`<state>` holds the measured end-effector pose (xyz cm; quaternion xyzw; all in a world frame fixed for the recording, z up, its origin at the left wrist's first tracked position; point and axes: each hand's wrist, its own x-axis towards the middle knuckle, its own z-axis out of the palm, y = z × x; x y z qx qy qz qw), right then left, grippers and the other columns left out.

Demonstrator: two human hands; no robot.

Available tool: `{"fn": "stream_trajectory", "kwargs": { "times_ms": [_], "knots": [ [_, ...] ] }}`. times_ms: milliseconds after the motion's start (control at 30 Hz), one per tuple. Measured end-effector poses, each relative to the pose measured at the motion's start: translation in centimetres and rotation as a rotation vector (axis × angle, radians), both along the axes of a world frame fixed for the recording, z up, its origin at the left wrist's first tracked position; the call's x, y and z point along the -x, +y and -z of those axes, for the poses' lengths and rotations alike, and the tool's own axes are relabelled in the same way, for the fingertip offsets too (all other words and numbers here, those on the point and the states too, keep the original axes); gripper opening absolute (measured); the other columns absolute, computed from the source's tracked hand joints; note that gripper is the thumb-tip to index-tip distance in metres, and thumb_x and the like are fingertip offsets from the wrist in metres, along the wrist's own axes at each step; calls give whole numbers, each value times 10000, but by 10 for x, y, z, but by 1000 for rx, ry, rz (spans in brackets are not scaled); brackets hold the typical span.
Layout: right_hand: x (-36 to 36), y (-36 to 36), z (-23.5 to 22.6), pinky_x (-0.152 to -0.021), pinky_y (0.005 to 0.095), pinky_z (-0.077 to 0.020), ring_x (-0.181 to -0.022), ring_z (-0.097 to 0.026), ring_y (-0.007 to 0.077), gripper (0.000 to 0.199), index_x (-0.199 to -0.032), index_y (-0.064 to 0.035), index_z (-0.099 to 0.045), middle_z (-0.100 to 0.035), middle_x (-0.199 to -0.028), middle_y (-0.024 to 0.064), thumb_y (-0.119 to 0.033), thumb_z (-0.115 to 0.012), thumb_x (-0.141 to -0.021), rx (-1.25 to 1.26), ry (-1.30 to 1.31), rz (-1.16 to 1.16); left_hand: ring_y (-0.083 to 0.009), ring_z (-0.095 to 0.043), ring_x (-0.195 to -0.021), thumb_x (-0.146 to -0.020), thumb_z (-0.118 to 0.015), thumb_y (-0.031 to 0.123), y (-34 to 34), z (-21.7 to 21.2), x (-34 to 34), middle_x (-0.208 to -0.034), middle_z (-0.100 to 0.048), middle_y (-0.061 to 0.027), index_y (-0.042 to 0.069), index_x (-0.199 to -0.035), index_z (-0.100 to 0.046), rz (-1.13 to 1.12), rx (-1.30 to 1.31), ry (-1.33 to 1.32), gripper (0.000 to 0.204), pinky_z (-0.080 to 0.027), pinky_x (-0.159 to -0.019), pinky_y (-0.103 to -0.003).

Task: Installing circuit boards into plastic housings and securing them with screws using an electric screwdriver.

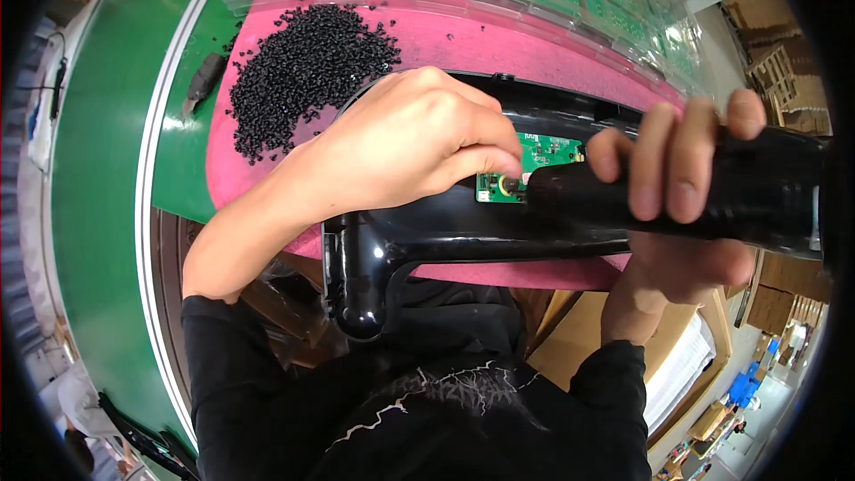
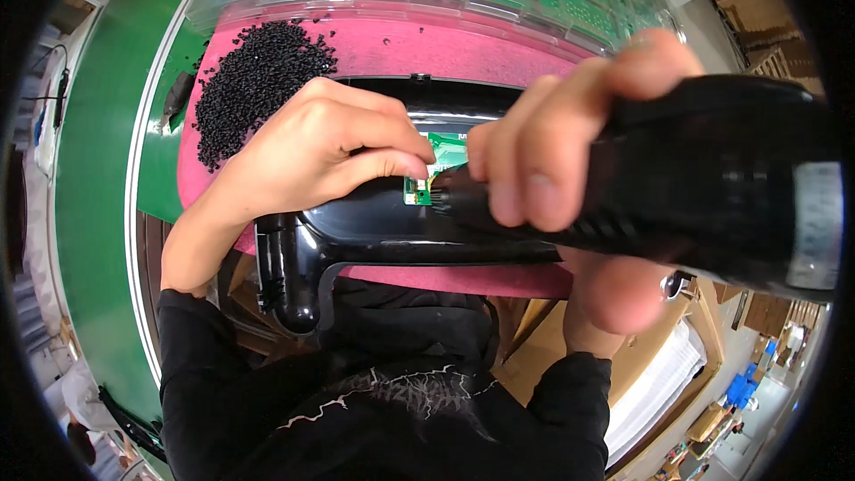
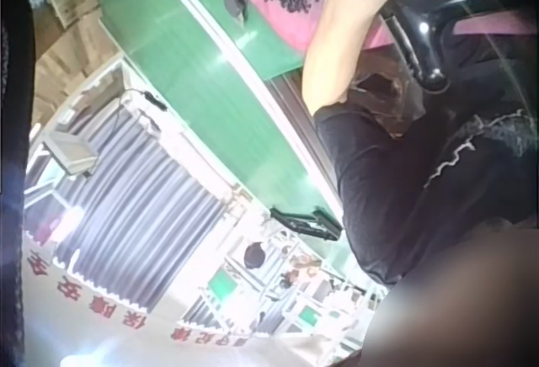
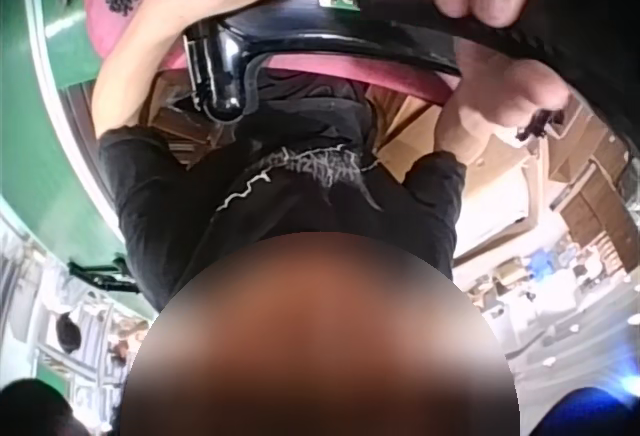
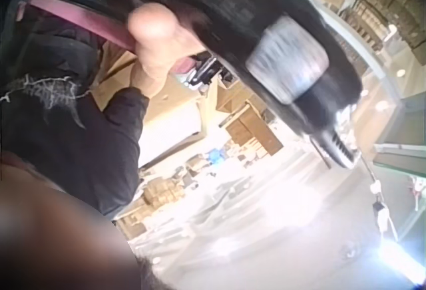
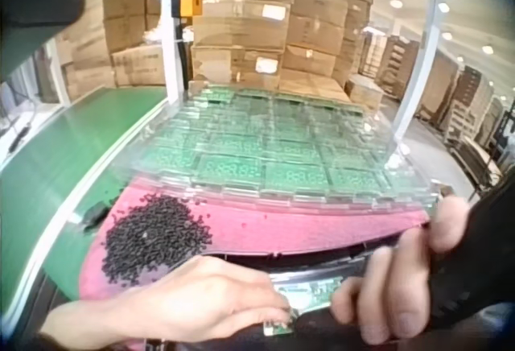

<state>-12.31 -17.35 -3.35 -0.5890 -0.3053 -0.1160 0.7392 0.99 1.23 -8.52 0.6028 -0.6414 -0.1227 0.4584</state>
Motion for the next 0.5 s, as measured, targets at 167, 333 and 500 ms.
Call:
{"fn": "stream_trajectory", "kwargs": {
  "times_ms": [167,333,500],
  "knots": [
    [5,18,6,-764,362,-435,-717,-519,115,755,-1319,-173,-409,-517,-822,-51,-451,-829,-757,29,81,109,-303,-642,-677,-877,-649,124,0,-7,1,-734,-641,-124,-14,-798,-664,-126,-84,-31,160,-499,-602,-378],
    [3,23,4,-735,359,-437,-691,-519,127,646,-1207,-172,-440,-527,-794,-32,-431,-831,-763,30,129,119,-372,-569,-640,-910,-584,149,4,-11,6,-650,-523,-157,-14,-731,-532,-239,-57,-32,247,-427,-564,-441],
    [1,33,10,-724,381,-477,-728,-583,221,720,-1190,-80,-474,-598,-801,80,-312,-912,-667,-39,122,133,-369,-594,-691,-897,-603,152,3,-9,9,-764,-580,-129,16,-844,-550,-243,-100,27,155,-457,-585,-438]
  ]
}}
